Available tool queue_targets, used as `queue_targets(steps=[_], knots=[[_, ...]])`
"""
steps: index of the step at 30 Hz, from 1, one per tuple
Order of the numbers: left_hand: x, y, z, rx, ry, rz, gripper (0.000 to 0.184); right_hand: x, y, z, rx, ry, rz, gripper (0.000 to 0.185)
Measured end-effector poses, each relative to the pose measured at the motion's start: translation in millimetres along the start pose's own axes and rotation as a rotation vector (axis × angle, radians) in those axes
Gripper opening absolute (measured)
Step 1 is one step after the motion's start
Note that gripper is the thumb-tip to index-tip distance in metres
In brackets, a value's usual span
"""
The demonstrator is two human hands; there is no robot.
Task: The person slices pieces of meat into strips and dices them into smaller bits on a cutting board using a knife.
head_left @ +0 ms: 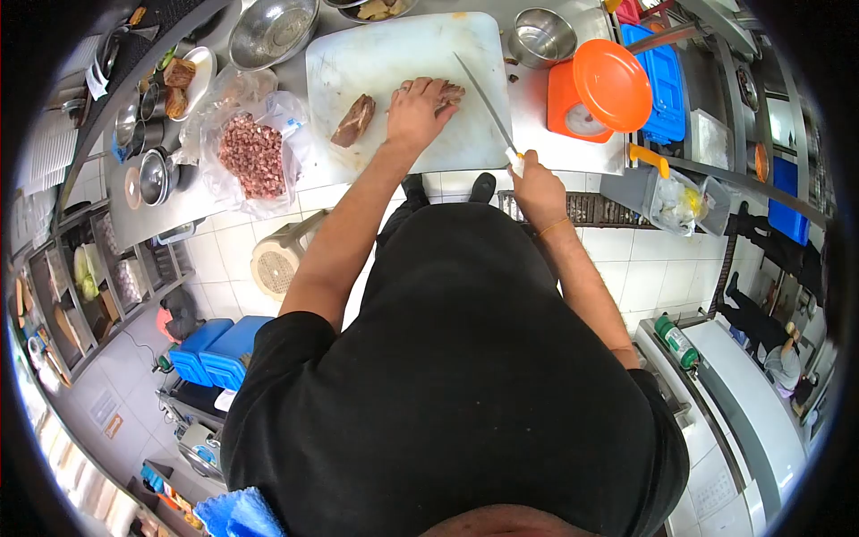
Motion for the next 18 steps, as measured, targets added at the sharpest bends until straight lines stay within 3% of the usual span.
queue_targets(steps=[5,12,18], knots=[[2.7,-0.4,0.7,0.001,-0.042,-0.016,0.046,3.1,22.4,-2.1,-0.115,-0.051,-0.012,0.031],[0.7,-0.2,1.6,-0.041,-0.028,-0.094,0.044,-6.1,17.2,12.2,-0.003,0.053,0.054,0.031],[-4.4,5.5,6.3,-0.128,-0.022,-0.133,0.031,-29.4,44.8,23.1,-0.022,0.108,0.043,0.033]])
Point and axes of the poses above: each hand's wrist, its own z-axis towards the middle knuckle, its own x-axis out of the palm, y = z × x, the point moved 8 cm from there along z, towards the middle knuckle, and after that the axes turned 7 degrees about -y, right-handed, at the moved point
